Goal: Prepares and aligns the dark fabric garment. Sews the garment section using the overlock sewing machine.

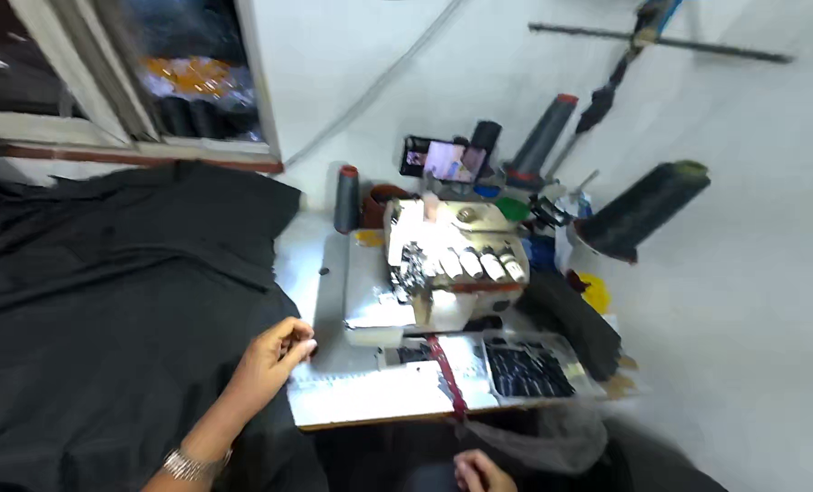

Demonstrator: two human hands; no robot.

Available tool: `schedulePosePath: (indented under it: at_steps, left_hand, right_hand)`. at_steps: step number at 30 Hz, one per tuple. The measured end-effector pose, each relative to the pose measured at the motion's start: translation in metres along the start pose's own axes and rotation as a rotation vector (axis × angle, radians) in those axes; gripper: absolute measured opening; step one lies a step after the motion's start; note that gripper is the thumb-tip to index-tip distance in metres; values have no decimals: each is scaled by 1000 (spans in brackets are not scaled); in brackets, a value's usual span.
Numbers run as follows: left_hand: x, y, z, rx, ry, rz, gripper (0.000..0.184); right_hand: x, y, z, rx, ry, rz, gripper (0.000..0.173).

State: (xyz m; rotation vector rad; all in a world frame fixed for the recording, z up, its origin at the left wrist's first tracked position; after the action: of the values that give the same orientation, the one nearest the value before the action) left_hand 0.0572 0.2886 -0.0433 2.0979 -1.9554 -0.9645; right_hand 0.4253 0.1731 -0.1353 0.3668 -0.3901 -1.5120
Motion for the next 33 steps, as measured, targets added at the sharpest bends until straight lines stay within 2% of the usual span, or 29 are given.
schedulePosePath:
  at_steps: [2, 4, 7, 10, 13, 15, 17, 19, 21, 23, 25, 27, 30, 32, 33]
  left_hand:
    - [31, -32, -39, 233, -34, 357, 17]
    - [63, -79, -54, 319, -159, 727, 16]
    - [104, -153, -56, 230, -234, 1026, 13]
    - [124, -190, -61, 20, -186, 1241, 17]
    - [123, -193, -59, 37, -156, 1326, 13]
    - [124, -189, -44, 263, -107, 1276, 13]
    - [125, -184, -24, 534, 94, 1169, 12]
    - [124, -180, -15, 691, 333, 1126, 5]
    - [126, -178, -17, 763, 462, 1096, 4]
    - [128, -177, -25, 836, 521, 1067, 16]
    - [128, -177, -33, 983, 515, 1099, 26]
    - [126, -176, -39, 982, 469, 1097, 27]
    - [129, -180, -40, 521, 234, 1032, 22]
    - [133, -185, -47, 297, 88, 1121, 26]
    - [134, -186, -54, 273, 52, 1193, 30]
  right_hand:
    - [0, 11, -14, -54, -129, -104, 21]
    - [2, 12, -26, -110, -186, -108, 20]
    - [9, 4, -35, -151, -186, -70, 20]
    - [15, 1, -37, -169, -171, -100, 20]
    - [21, 7, -42, -189, -134, -75, 22]
    - [25, 12, -46, -190, -86, -39, 24]
    - [27, 15, -50, -201, -45, -8, 26]
    - [29, 18, -54, -201, 1, 39, 26]
    - [30, 21, -56, -170, 74, 136, 26]
    - [30, 22, -49, -100, 90, 254, 33]
    - [29, 24, -35, 9, 41, 373, 32]
    - [30, 26, -26, 82, 16, 467, 21]
    - [35, 31, -19, 122, 7, 534, 25]
    - [42, 34, -23, 91, 40, 527, 27]
    - [45, 36, -24, 45, 53, 518, 26]
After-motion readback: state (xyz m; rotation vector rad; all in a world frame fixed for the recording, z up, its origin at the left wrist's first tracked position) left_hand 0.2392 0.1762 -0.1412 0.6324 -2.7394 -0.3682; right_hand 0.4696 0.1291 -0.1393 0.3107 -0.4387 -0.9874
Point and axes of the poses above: each hand's wrist, its own x-axis away from the middle knuckle, its own y-axis out of the back of the hand, z = x × y, the point moved 1 cm from there along -x, towards the middle knuckle, and after that the axes turned 2 degrees about y, right-handed, at the moved point
